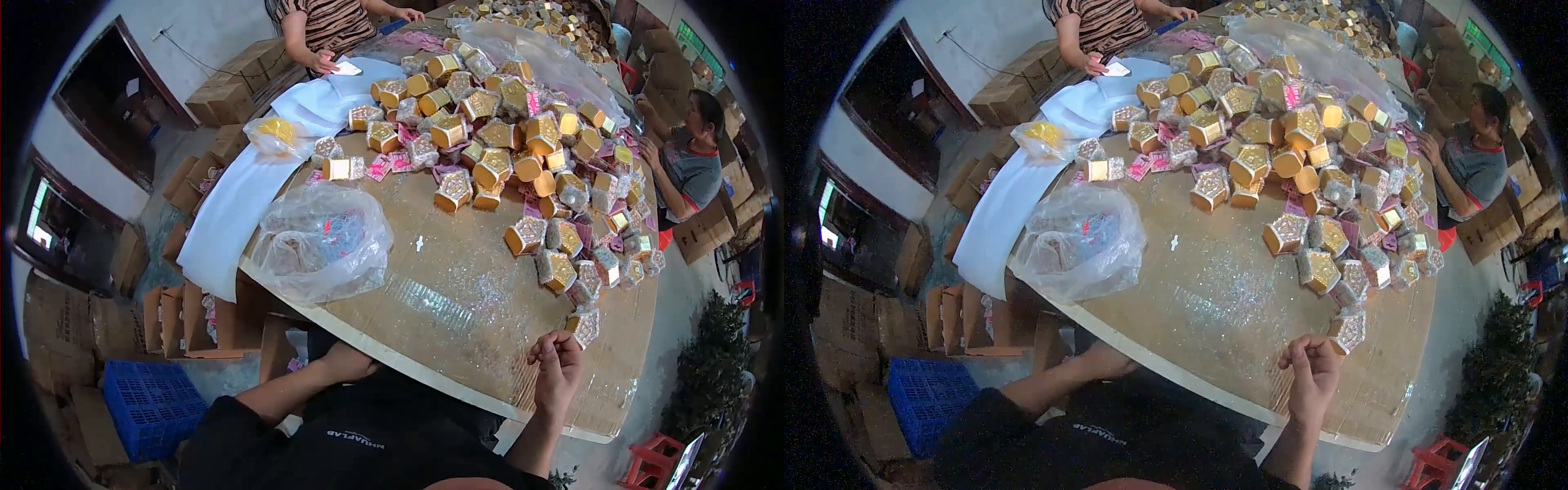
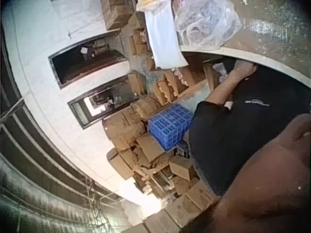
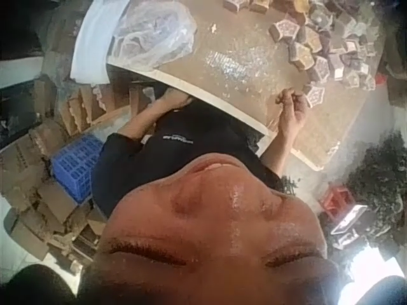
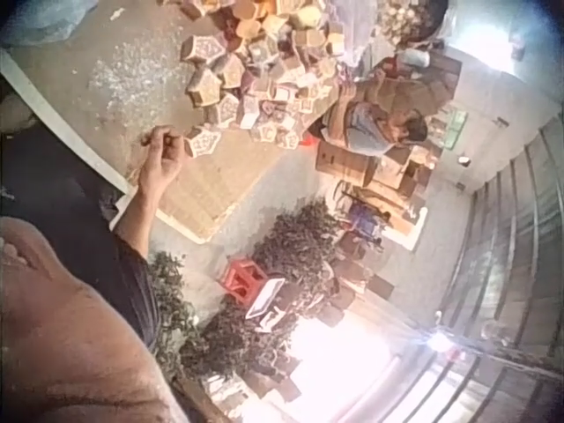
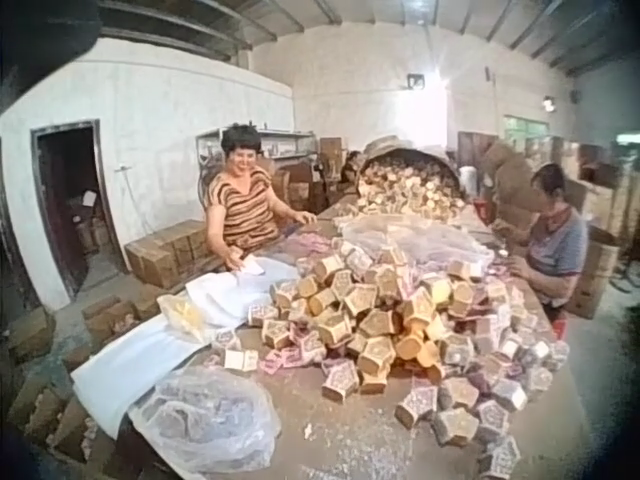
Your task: Packaging and labeling small house-shaped ornaments into plastic bags using pink ribbons and tags.
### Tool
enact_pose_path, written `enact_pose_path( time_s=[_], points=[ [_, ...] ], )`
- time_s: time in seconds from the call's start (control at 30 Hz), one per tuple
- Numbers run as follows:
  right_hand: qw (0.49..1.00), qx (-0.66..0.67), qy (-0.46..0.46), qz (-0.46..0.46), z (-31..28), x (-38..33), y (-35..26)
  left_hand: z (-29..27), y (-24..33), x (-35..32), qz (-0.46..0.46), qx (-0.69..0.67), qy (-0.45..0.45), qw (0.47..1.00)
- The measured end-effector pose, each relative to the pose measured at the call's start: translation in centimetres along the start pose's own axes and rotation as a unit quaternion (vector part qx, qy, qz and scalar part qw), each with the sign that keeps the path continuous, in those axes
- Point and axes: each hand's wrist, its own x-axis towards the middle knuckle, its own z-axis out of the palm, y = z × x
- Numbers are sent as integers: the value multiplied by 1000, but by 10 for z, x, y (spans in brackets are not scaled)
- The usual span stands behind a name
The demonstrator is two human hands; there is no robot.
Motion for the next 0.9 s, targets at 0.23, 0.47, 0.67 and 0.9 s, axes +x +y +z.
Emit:
enact_pose_path(
  time_s=[0.23, 0.47, 0.67, 0.9],
  points=[
    [1000, -21, -5, 4, 19, 11, -10, -27, -14, -37, 176, 57, -64, 981],
    [999, -36, -24, -2, 31, 17, -2, 2, -18, -28, 121, -39, -39, 991],
    [998, -60, 10, -11, 34, 26, -12, 5, -32, -34, 143, 19, 42, 989],
    [996, -70, 26, -42, 32, 32, -25, -25, -22, -50, 35, 11, 126, 991]
  ],
)
